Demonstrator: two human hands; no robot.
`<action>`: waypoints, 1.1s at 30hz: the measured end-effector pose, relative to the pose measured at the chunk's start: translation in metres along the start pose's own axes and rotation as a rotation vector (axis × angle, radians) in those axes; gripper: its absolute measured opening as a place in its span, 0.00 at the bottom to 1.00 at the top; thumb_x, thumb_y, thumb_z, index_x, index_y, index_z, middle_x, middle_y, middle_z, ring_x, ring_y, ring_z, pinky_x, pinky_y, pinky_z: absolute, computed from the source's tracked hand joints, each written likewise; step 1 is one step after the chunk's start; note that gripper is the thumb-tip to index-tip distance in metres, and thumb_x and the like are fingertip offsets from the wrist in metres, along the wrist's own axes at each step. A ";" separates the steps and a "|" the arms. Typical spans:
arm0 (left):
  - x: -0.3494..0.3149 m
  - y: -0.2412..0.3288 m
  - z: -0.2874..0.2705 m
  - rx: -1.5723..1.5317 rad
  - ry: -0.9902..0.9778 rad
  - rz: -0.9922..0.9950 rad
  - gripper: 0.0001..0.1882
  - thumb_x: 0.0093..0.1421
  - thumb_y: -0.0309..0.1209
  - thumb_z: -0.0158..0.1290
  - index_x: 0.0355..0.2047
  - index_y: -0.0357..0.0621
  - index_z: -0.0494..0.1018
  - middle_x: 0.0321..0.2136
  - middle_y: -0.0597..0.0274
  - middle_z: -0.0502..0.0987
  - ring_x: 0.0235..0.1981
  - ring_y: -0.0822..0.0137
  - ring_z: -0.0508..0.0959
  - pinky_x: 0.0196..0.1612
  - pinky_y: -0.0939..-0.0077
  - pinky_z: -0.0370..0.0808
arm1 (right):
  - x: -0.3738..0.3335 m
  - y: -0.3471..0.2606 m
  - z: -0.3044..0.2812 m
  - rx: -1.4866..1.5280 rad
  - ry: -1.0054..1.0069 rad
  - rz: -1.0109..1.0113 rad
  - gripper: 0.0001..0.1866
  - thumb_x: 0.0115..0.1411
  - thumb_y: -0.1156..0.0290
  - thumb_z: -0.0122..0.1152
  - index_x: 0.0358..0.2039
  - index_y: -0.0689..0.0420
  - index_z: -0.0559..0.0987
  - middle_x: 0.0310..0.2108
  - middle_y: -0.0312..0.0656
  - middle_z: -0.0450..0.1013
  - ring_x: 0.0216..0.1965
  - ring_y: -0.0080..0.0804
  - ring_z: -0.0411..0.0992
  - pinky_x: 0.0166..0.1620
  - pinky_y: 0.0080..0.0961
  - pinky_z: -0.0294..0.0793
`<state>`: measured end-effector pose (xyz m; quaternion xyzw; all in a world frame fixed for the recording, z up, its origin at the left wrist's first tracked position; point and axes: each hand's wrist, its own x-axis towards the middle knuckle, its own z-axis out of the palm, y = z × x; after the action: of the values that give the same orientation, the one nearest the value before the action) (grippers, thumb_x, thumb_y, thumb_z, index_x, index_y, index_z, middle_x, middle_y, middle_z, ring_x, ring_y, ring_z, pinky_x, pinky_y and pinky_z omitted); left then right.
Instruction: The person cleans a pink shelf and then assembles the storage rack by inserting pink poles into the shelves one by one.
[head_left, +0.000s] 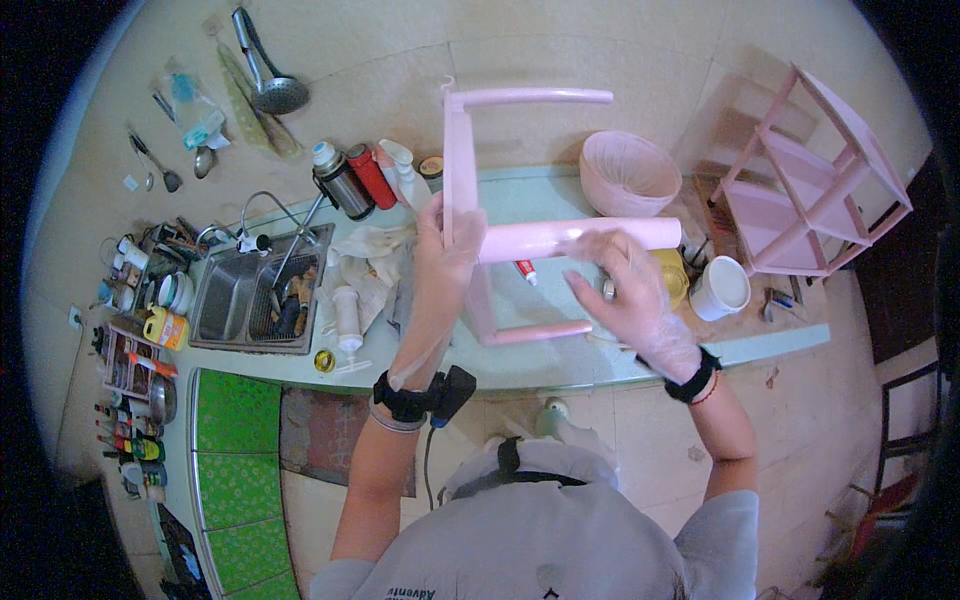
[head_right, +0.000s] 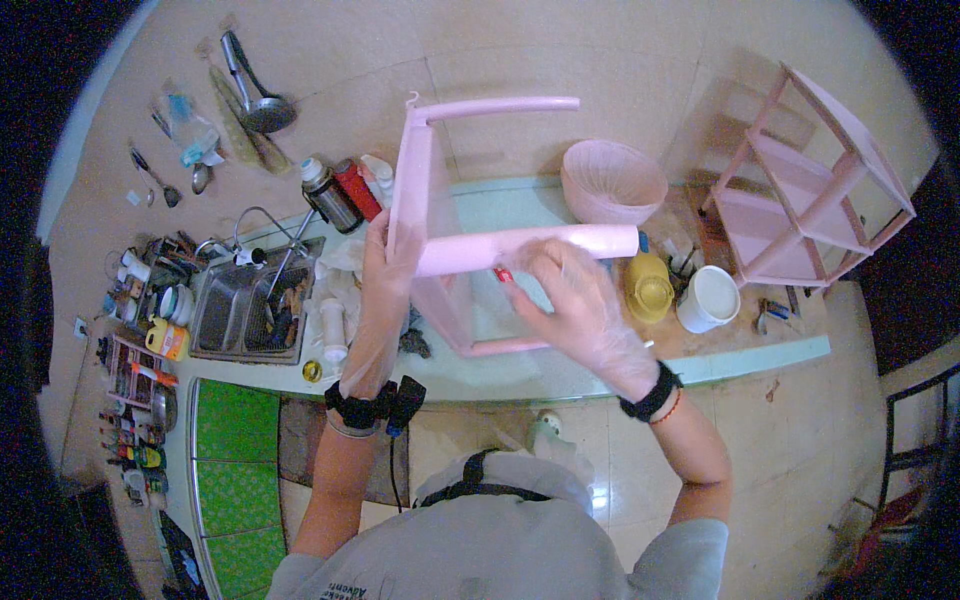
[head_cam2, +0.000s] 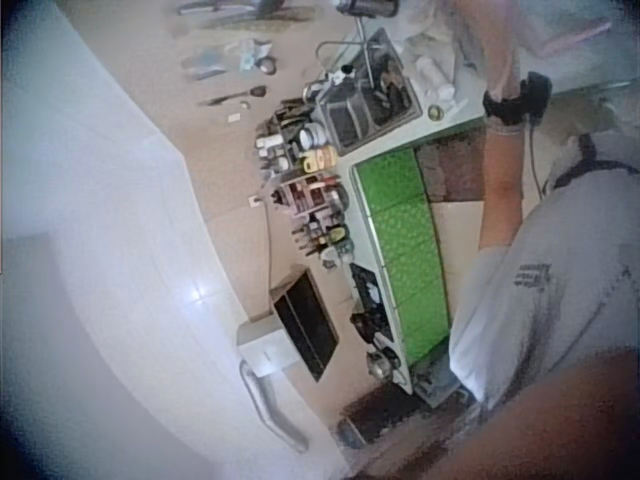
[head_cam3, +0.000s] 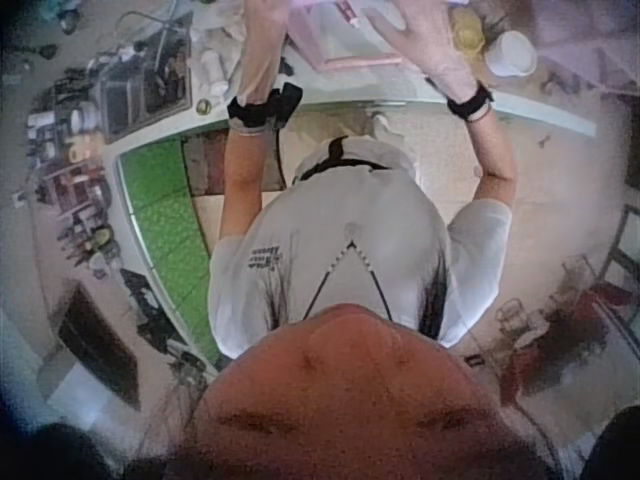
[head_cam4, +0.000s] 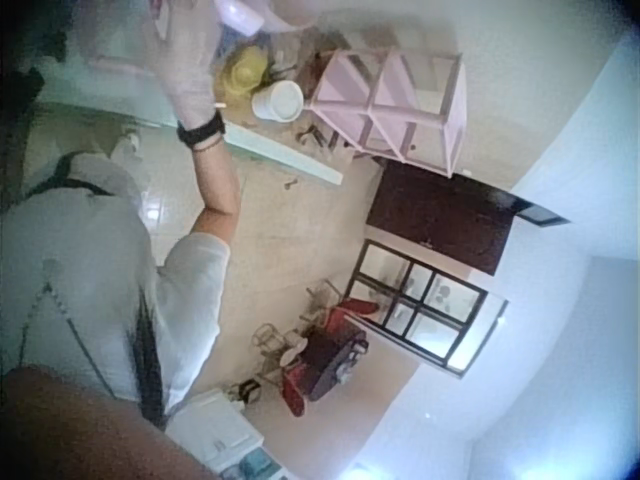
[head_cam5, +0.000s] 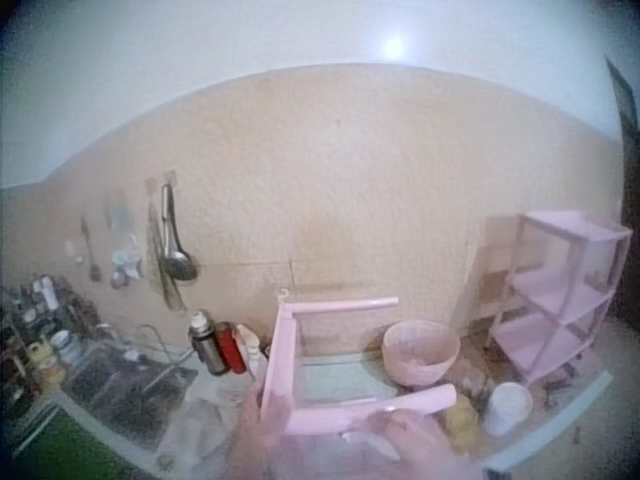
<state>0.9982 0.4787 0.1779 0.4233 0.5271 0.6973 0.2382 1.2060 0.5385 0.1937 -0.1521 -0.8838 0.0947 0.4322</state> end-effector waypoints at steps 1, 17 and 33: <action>0.000 0.001 0.001 -0.001 -0.002 -0.002 0.28 0.56 0.37 0.53 0.51 0.34 0.57 0.40 0.57 0.68 0.40 0.71 0.69 0.44 0.78 0.66 | 0.006 0.002 -0.005 -0.001 -0.001 0.002 0.17 0.44 0.75 0.62 0.37 0.57 0.71 0.31 0.42 0.68 0.36 0.43 0.70 0.38 0.33 0.71; -0.002 -0.005 0.002 0.045 -0.019 0.051 0.29 0.64 0.47 0.35 0.55 0.34 0.55 0.49 0.54 0.64 0.48 0.65 0.66 0.51 0.72 0.62 | 0.031 0.034 0.014 -0.558 -0.111 -0.217 0.10 0.44 0.72 0.53 0.31 0.55 0.71 0.19 0.36 0.65 0.21 0.30 0.68 0.23 0.26 0.68; 0.004 -0.012 0.000 0.063 -0.094 0.098 0.28 0.65 0.43 0.35 0.56 0.33 0.52 0.51 0.53 0.61 0.51 0.66 0.62 0.53 0.73 0.59 | 0.034 0.034 0.020 -0.491 -0.144 -0.136 0.19 0.37 0.73 0.62 0.33 0.56 0.71 0.21 0.37 0.65 0.24 0.33 0.69 0.26 0.30 0.67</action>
<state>0.9951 0.4860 0.1680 0.4882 0.5157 0.6705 0.2148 1.1766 0.5814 0.1961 -0.1854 -0.9170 -0.1414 0.3235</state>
